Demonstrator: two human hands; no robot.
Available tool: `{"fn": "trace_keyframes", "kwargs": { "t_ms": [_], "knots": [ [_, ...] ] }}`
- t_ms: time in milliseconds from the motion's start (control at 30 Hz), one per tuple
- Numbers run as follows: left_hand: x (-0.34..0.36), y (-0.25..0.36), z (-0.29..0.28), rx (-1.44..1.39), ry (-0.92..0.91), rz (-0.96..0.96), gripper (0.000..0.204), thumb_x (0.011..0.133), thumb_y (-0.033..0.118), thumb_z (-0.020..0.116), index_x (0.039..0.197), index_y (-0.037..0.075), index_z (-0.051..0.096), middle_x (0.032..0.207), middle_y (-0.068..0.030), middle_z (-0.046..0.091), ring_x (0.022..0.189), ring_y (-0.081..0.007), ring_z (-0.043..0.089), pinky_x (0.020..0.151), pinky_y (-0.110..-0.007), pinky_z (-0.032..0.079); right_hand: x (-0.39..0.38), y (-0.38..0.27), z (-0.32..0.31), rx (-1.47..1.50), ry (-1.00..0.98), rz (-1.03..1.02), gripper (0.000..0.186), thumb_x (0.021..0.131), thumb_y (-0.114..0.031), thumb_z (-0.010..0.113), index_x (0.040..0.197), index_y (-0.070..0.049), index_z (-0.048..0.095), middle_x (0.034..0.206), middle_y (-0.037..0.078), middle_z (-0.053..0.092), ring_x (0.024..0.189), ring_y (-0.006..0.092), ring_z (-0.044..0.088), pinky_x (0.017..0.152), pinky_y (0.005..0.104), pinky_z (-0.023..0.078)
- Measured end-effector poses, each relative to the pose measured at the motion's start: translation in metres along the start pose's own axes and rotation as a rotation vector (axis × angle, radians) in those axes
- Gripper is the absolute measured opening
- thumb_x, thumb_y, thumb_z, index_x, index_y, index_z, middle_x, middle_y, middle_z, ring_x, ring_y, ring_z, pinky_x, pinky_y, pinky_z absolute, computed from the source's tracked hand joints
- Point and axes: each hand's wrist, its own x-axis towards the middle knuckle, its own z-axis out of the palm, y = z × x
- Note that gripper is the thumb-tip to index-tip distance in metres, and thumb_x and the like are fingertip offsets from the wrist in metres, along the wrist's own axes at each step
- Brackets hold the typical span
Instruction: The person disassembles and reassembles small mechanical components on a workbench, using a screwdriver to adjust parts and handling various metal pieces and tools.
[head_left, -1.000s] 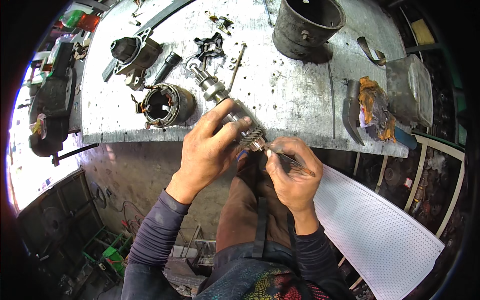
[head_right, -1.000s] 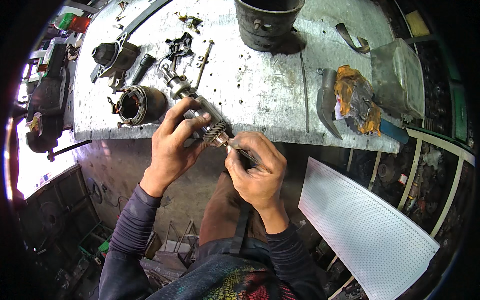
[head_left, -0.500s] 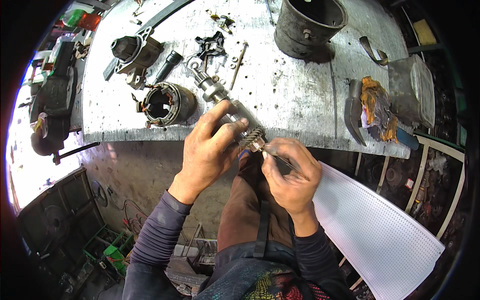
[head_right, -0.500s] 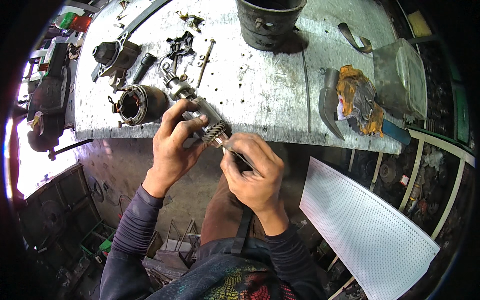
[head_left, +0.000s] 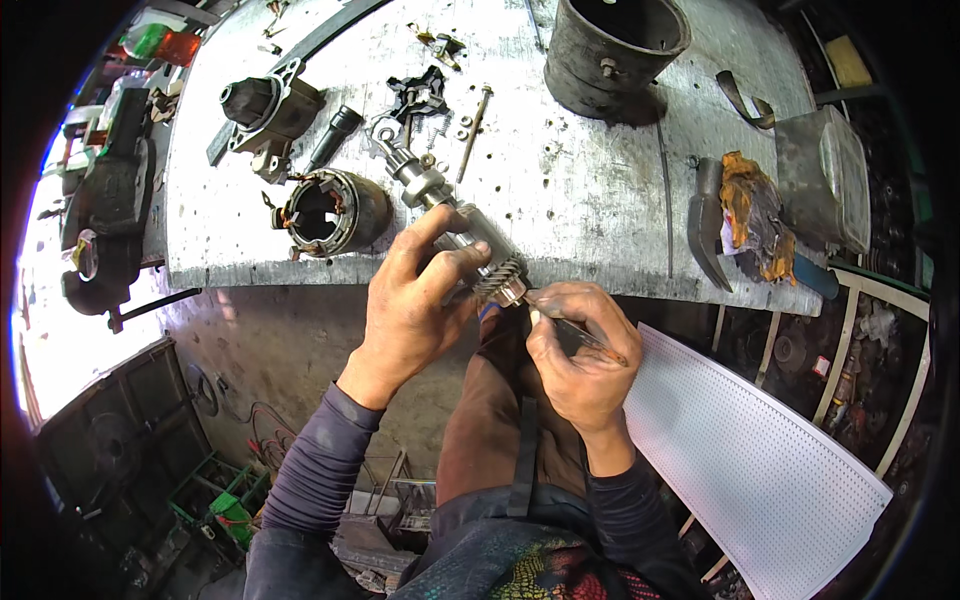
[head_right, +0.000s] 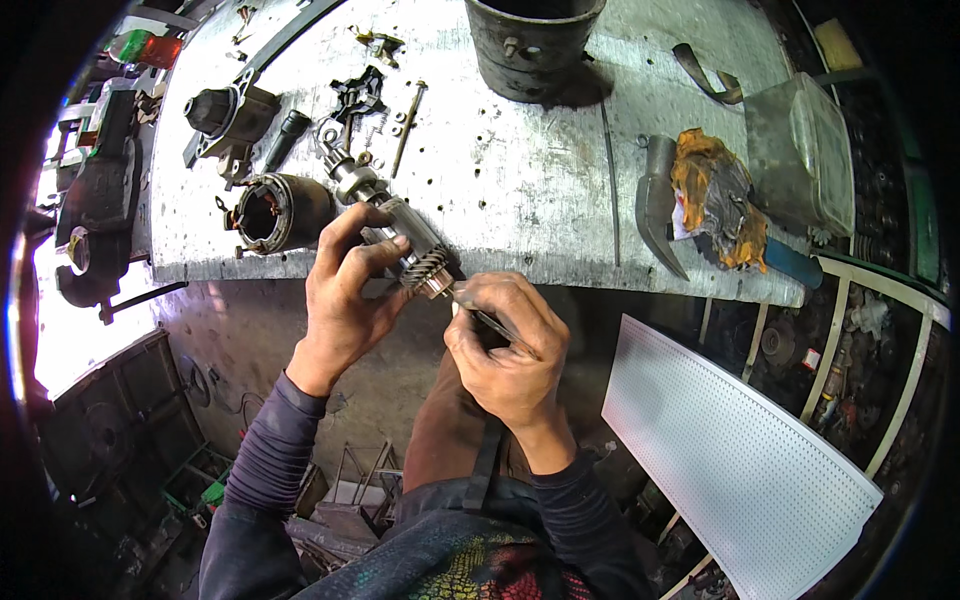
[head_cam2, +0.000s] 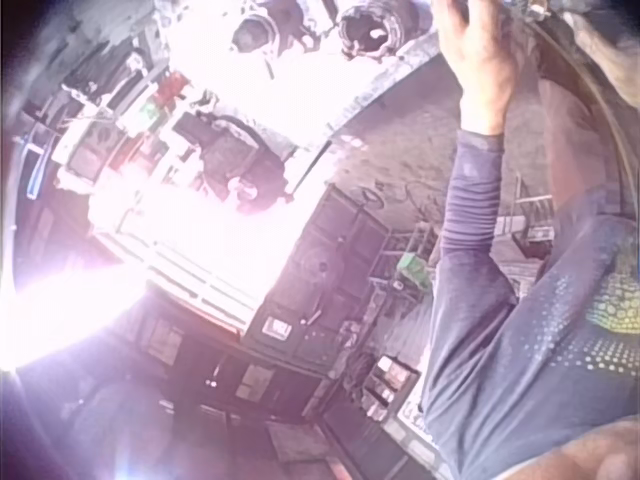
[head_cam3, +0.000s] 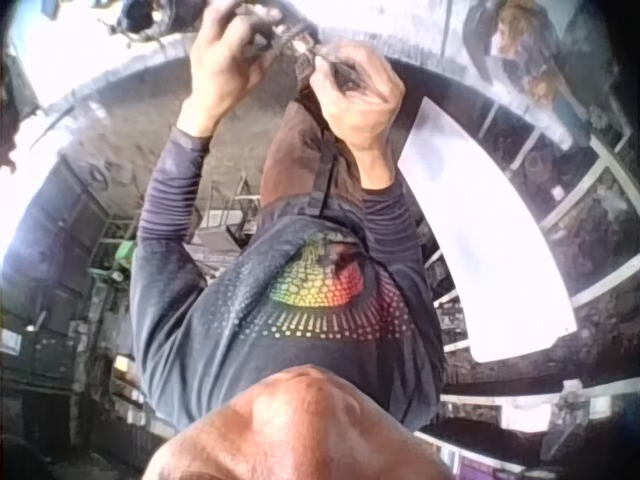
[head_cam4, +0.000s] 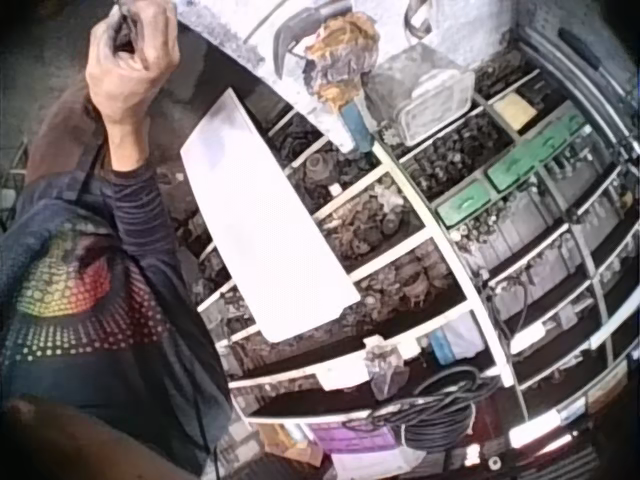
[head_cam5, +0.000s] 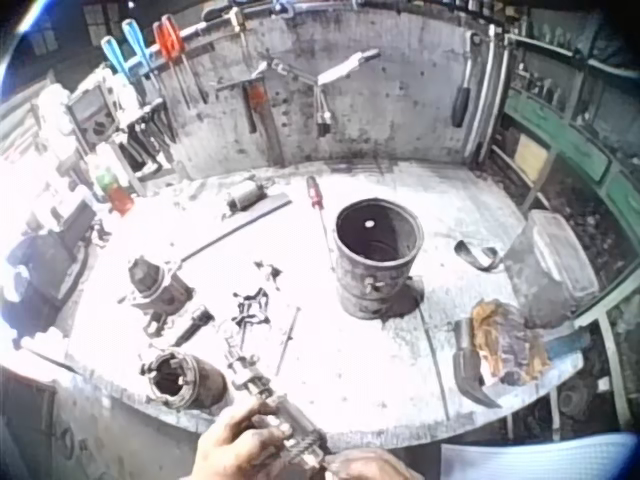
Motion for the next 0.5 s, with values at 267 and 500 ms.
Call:
{"fn": "trace_keyframes", "kwargs": {
  "t_ms": [267,500],
  "knots": [
    [0.0006,-0.0017,-0.0005,0.023,0.009,0.046,0.053,0.066,0.005,0.094,0.115,0.012,0.074,0.141,-0.0139,0.058,0.119,-0.0334,0.067,0.091,-0.040,0.060,0.0012,0.0001,0.0036,0.011,0.016,0.027,0.020,0.079,0.014,0.074,0.093,0.002,0.067,0.095,0.013,0.072,0.082,0.0203,0.073,0.074,0.0308,0.058],
    [-0.0009,-0.0030,0.0010,0.012,0.012,0.038,0.055,0.066,0.006,0.094,0.117,0.013,0.073,0.140,-0.0141,0.058,0.117,-0.0339,0.067,0.091,-0.042,0.059,0.0045,-0.0001,0.0042,0.010,0.012,0.034,0.021,0.078,0.013,0.075,0.094,0.002,0.066,0.094,0.013,0.072,0.082,0.0229,0.073,0.075,0.0323,0.058]
  ]
}}
